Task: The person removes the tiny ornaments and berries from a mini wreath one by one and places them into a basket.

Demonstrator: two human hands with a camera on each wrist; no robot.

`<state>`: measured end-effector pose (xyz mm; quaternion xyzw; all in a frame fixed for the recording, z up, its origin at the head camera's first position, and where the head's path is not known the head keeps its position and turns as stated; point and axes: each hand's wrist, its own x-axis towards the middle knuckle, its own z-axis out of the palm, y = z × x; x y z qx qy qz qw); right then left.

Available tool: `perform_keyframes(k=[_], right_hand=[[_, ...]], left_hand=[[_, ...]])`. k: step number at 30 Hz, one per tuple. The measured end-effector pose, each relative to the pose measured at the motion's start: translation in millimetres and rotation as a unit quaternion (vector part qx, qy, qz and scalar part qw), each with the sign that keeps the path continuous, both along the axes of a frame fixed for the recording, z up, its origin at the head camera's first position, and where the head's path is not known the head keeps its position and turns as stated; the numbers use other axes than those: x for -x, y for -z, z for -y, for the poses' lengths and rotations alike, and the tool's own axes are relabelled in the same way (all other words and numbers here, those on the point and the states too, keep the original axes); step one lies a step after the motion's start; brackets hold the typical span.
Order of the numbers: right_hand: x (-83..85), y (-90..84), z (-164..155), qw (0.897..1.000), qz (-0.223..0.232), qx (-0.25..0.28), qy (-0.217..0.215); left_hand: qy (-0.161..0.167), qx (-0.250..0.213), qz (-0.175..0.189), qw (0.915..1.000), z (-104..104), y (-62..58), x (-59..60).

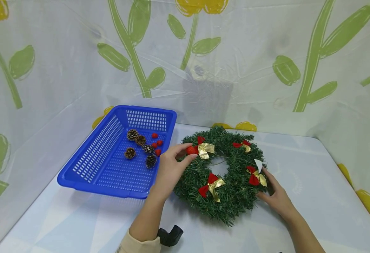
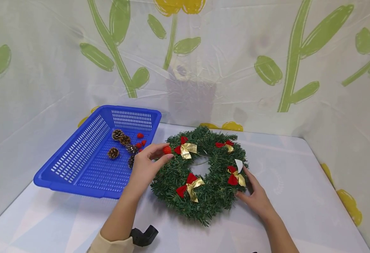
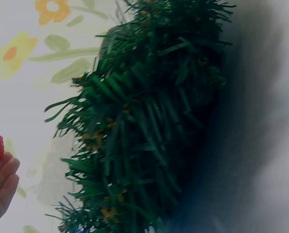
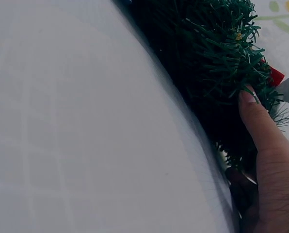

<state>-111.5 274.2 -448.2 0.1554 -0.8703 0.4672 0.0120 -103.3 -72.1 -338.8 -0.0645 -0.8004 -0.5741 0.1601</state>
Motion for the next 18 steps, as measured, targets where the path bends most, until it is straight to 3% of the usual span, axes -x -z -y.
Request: perform_keyframes(k=[8,18], right_hand=[[0.4,-2.4,0,1.0,0.012,0.001,0.002],[0.6,-0.4,-1,1.0,-0.004,0.005,-0.01]], left_hand=[[-0.004,0.004,-0.004,1.0,3,-7.3,-3.2],[-0.002,-0.038,0.044,0.9983,18,-18.3,-6.8]])
